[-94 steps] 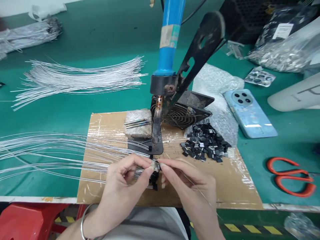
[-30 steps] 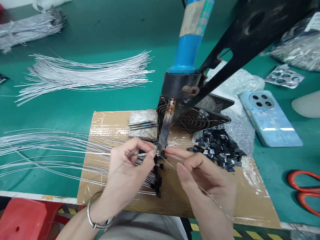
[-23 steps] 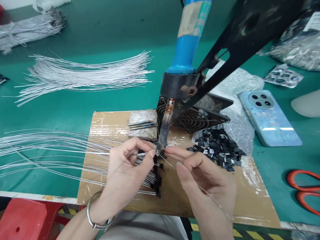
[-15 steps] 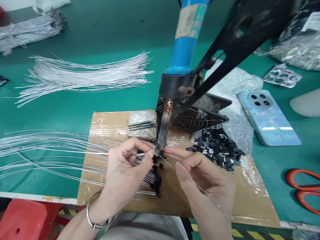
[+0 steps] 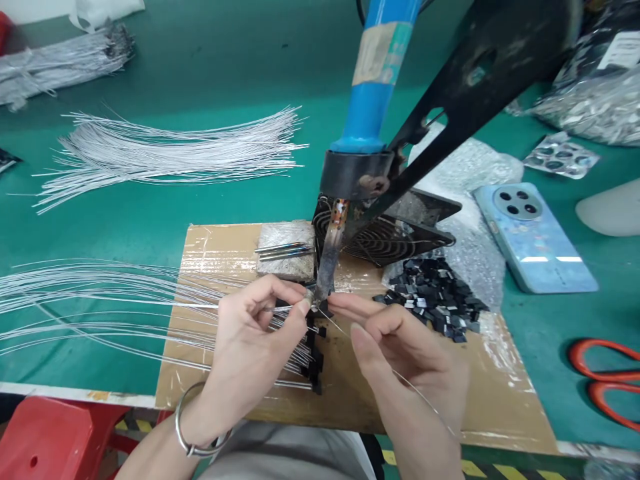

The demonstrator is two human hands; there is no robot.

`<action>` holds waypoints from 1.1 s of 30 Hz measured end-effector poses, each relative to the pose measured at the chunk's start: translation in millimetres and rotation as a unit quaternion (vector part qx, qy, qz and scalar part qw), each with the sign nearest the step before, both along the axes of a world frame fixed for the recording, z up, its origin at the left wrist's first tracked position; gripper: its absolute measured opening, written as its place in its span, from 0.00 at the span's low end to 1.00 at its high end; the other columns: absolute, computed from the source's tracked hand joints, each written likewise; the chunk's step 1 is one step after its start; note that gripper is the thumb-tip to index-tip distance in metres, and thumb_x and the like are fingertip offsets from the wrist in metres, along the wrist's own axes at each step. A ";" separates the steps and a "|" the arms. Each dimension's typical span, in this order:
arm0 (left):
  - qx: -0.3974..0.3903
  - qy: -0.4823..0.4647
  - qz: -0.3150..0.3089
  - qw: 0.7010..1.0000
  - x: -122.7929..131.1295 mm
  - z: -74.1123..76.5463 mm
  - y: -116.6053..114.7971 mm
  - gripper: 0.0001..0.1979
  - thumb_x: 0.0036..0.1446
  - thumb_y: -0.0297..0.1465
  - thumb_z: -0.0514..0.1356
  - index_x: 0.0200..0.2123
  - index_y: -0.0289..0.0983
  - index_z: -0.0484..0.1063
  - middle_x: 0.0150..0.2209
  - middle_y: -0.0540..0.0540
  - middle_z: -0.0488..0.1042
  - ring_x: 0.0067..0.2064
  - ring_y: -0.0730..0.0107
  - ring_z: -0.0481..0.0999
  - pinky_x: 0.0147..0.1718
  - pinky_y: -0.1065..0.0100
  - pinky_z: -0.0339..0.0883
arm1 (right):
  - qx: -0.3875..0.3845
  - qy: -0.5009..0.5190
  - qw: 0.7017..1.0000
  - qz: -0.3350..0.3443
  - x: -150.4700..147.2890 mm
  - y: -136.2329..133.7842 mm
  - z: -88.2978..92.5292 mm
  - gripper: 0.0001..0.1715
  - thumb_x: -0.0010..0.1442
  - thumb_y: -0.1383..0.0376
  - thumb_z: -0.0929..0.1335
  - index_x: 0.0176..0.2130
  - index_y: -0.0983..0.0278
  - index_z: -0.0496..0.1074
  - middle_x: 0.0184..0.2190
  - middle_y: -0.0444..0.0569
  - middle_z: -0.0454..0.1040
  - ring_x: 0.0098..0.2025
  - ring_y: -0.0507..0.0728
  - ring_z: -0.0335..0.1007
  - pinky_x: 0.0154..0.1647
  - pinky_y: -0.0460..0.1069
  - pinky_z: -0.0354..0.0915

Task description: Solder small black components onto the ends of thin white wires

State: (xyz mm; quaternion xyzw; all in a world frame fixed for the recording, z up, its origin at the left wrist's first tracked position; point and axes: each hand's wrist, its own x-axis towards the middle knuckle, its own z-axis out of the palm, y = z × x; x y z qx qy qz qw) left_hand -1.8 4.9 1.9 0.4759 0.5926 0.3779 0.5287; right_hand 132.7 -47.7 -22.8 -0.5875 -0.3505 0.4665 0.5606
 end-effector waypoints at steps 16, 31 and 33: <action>0.009 0.008 -0.001 1.000 -0.9 -1.4 -1.4 0.07 0.52 0.21 0.65 0.25 0.36 0.75 0.31 0.47 0.82 0.33 0.73 0.80 0.31 0.77 0.71 | -0.003 -0.026 1.000 -0.005 -3.2 -1.2 0.7 0.13 0.63 0.67 0.70 0.27 0.58 0.68 0.45 0.45 0.83 0.48 0.56 0.80 0.55 0.50 0.72; 0.031 0.047 -0.004 0.998 -0.6 1.3 -2.2 0.06 0.53 0.22 0.63 0.25 0.36 0.74 0.29 0.48 0.81 0.32 0.72 0.78 0.28 0.75 0.68 | -0.011 -0.040 0.999 -0.018 -6.2 -3.4 2.5 0.13 0.62 0.65 0.71 0.26 0.59 0.68 0.45 0.49 0.83 0.48 0.59 0.80 0.53 0.53 0.73; 0.035 0.053 -0.004 0.998 -1.1 0.9 -2.4 0.06 0.53 0.22 0.63 0.25 0.36 0.74 0.29 0.48 0.81 0.31 0.71 0.78 0.27 0.74 0.67 | -0.006 -0.039 0.999 -0.022 -6.6 -3.6 2.7 0.13 0.62 0.65 0.71 0.26 0.59 0.68 0.45 0.49 0.83 0.48 0.58 0.80 0.53 0.52 0.73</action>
